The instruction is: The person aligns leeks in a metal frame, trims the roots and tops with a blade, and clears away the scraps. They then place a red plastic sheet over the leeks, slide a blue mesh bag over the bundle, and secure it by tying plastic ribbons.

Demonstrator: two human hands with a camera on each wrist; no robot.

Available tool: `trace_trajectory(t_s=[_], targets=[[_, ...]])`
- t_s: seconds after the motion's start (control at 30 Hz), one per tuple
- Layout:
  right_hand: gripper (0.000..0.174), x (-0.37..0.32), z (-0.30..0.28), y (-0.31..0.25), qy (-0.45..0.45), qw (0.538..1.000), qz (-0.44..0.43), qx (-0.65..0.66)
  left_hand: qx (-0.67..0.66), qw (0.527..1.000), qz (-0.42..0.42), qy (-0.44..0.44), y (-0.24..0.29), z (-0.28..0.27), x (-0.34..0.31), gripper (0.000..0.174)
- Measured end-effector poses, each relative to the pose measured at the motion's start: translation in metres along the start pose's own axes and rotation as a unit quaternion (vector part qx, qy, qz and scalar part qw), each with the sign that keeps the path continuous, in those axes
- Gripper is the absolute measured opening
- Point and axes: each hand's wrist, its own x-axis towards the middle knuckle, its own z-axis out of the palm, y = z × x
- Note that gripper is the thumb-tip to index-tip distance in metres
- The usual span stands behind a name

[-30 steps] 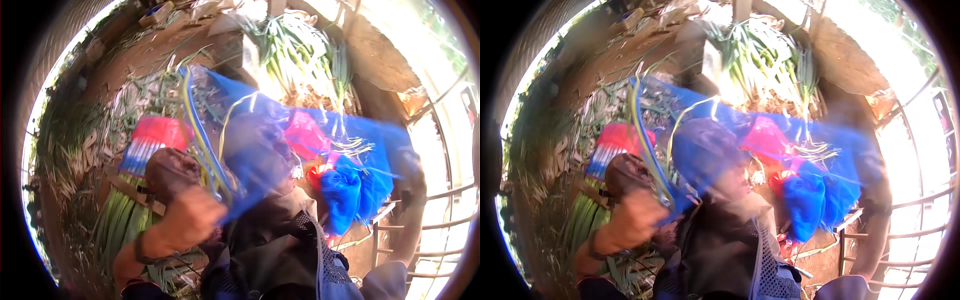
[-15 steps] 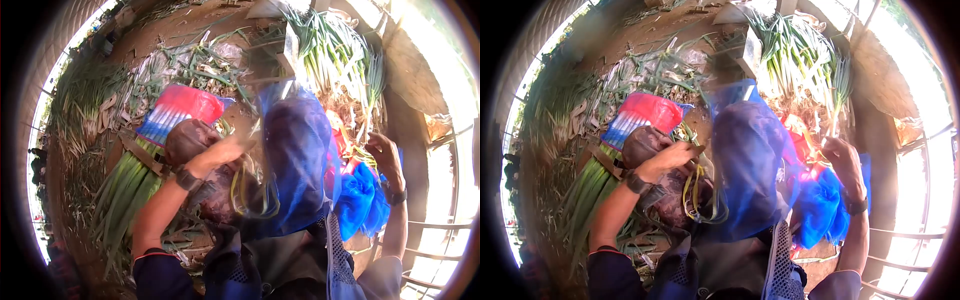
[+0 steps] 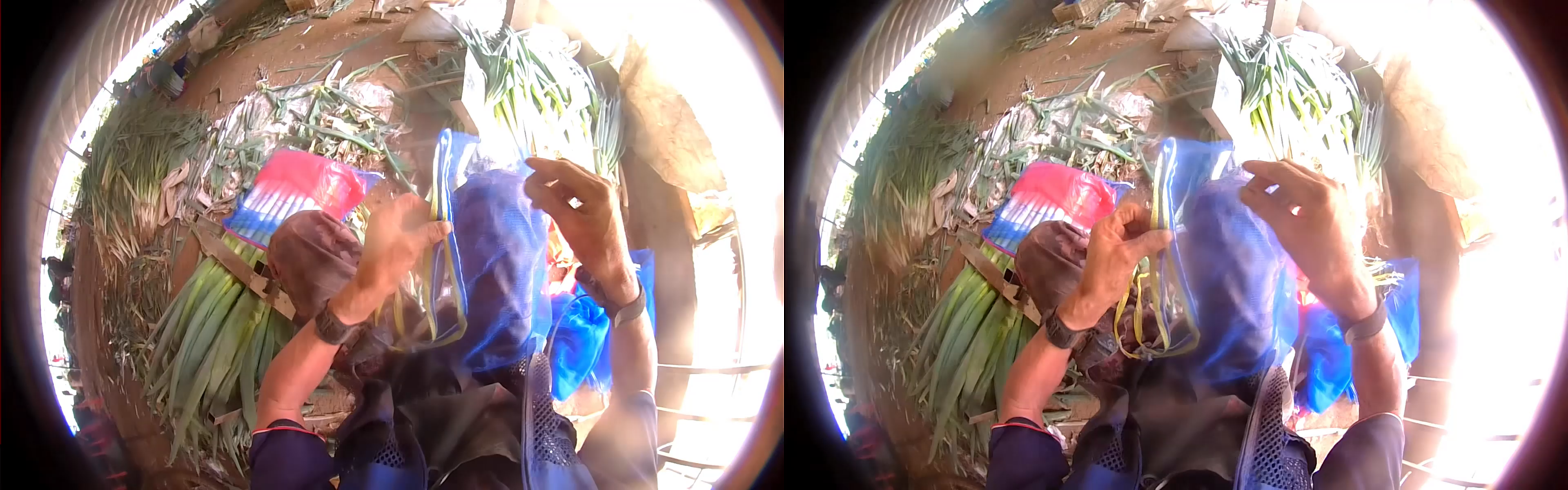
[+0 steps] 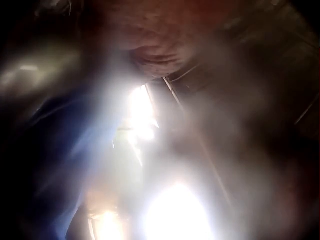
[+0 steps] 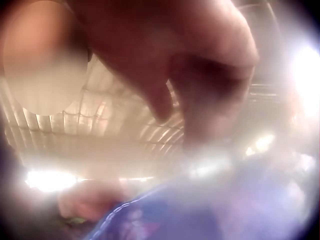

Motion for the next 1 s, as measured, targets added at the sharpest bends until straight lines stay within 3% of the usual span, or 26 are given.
trace_trajectory(t_s=[0.03, 0.1, 0.17, 0.23, 0.33, 0.43, 0.47, 0.5, 0.57, 0.6, 0.63, 0.7, 0.77, 0.83, 0.87, 0.9, 0.97, 1.0], targets=[[0.026, 0.0, 0.004, -0.007, -0.018, 0.995, 0.074, 0.062, 0.04, 0.998, 0.049, 0.012, 0.007, 0.002, -0.003, 0.02], [0.029, -0.001, 0.011, -0.014, -0.112, 0.979, 0.125, 0.113, 0.029, 0.998, 0.053, 0.018, 0.023, 0.012, -0.008, 0.019], [0.032, -0.009, 0.023, -0.018, -0.184, 0.979, 0.043, 0.07, -0.005, 0.999, 0.038, 0.007, 0.04, 0.022, -0.012, 0.019], [0.028, -0.013, 0.03, -0.024, -0.176, 0.984, -0.006, -0.018, -0.015, 0.999, 0.042, -0.017, 0.047, 0.026, -0.012, 0.02], [0.022, -0.02, 0.033, -0.007, -0.14, 0.987, 0.024, 0.074, -0.007, 0.999, 0.045, -0.016, 0.052, 0.027, -0.006, 0.02], [0.016, -0.028, 0.018, 0.022, -0.124, 0.976, 0.098, 0.147, -0.077, 0.993, 0.082, 0.028, 0.057, 0.025, 0.005, 0.012], [0.017, -0.03, 0.01, 0.028, -0.114, 0.969, 0.138, 0.173, -0.115, 0.99, 0.081, 0.008, 0.064, 0.023, 0.007, 0.012], [0.017, -0.034, 0.002, 0.037, -0.104, 0.958, 0.178, 0.198, -0.025, 0.993, 0.11, 0.035, 0.058, 0.014, 0.016, 0.01], [0.021, -0.035, -0.011, 0.057, -0.131, 0.967, 0.183, 0.121, 0.011, 0.991, 0.132, 0.022, 0.062, 0.007, 0.023, 0.009], [0.03, -0.041, -0.02, 0.06, -0.087, 0.957, 0.254, 0.11, 0.036, 0.99, 0.137, 0.0, 0.064, 0.007, 0.024, 0.008], [0.05, -0.039, -0.023, 0.065, -0.051, 0.983, 0.174, -0.016, 0.035, 0.99, 0.136, -0.003, 0.069, 0.011, 0.024, 0.008], [0.077, -0.035, -0.027, 0.066, 0.073, 0.994, 0.081, 0.015, 0.101, 0.986, 0.109, -0.079, 0.076, 0.023, 0.022, 0.009], [0.096, -0.021, -0.037, 0.02, 0.094, 0.99, -0.075, -0.076, 0.174, 0.972, 0.131, -0.088, 0.081, 0.036, 0.022, 0.01], [0.098, -0.008, -0.035, 0.0, 0.046, 0.964, -0.145, -0.22, 0.177, 0.965, 0.099, -0.165, 0.089, 0.049, 0.021, 0.008], [0.092, 0.003, -0.033, -0.003, 0.007, 0.948, -0.204, -0.244, 0.156, 0.965, 0.094, -0.187, 0.092, 0.055, 0.019, 0.009], [0.063, 0.015, -0.026, 0.008, 0.037, 0.931, -0.272, -0.239, 0.157, 0.966, 0.09, -0.187, 0.097, 0.059, 0.018, 0.009], [0.03, 0.034, -0.036, 0.024, -0.065, 0.93, -0.213, -0.292, 0.205, 0.954, 0.111, -0.188, 0.11, 0.064, 0.017, 0.009], [0.017, 0.038, -0.036, 0.024, 0.052, 0.929, -0.264, -0.254, 0.199, 0.959, 0.101, -0.176, 0.113, 0.065, 0.018, 0.01]])
